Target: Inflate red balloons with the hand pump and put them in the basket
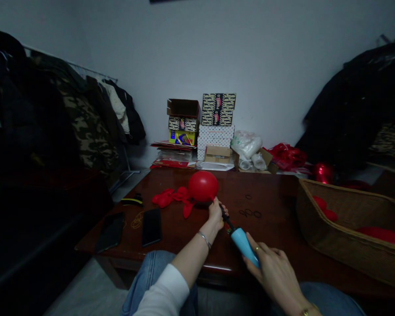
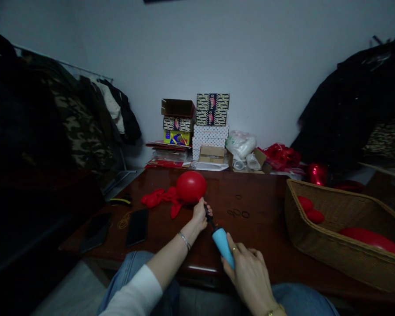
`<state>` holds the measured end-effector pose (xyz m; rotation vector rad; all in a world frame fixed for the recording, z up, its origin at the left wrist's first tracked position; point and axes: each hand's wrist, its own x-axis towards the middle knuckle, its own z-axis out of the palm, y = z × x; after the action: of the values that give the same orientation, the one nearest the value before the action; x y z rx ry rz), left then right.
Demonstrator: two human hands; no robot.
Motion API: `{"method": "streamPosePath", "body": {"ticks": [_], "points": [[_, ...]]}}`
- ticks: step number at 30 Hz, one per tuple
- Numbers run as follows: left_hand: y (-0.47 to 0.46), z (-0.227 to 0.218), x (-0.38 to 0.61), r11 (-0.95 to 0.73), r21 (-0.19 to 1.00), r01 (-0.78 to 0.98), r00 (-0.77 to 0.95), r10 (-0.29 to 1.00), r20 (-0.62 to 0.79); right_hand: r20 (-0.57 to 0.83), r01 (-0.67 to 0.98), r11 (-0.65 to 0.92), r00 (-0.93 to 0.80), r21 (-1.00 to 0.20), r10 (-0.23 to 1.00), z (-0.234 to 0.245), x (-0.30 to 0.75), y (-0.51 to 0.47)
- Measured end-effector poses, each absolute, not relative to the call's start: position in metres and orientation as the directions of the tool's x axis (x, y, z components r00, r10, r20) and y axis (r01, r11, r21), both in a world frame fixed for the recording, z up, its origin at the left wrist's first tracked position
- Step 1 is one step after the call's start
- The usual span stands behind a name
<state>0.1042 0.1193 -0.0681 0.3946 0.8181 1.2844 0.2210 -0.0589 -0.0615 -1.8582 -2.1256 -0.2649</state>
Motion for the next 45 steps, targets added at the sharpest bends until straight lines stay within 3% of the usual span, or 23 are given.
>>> {"method": "streamPosePath", "body": {"ticks": [7,18,23,32,39,45], "points": [[0.117,-0.068,0.106,0.276,0.694,-0.665,0.057,0.945,-0.321,0.313,0.994,0.106,-0.097,-0.010,0.945,-0.050,0.197,-0.030],[0.133,-0.067,0.092,0.226,0.703,-0.674,0.024,0.958,-0.285,0.438,0.972,0.224,-0.173,-0.068,0.882,-0.077,0.231,-0.080],[0.136,-0.065,0.086,0.225,0.688,-0.690,0.014,0.954,-0.299,0.505,0.963,0.270,-0.223,-0.021,0.834,-0.083,0.248,-0.100],[0.129,-0.065,0.094,0.240,0.680,-0.693,0.033,0.953,-0.303,0.400,0.976,0.205,-0.159,-0.075,0.903,-0.071,0.235,-0.074],[0.121,-0.072,0.106,0.274,0.690,-0.670,0.056,0.946,-0.320,0.341,0.993,0.117,-0.109,-0.003,0.934,-0.053,0.204,-0.029],[0.124,-0.076,0.105,0.253,0.720,-0.646,0.042,0.954,-0.298,0.372,0.993,0.116,-0.101,-0.017,0.923,-0.062,0.200,-0.035]]}}
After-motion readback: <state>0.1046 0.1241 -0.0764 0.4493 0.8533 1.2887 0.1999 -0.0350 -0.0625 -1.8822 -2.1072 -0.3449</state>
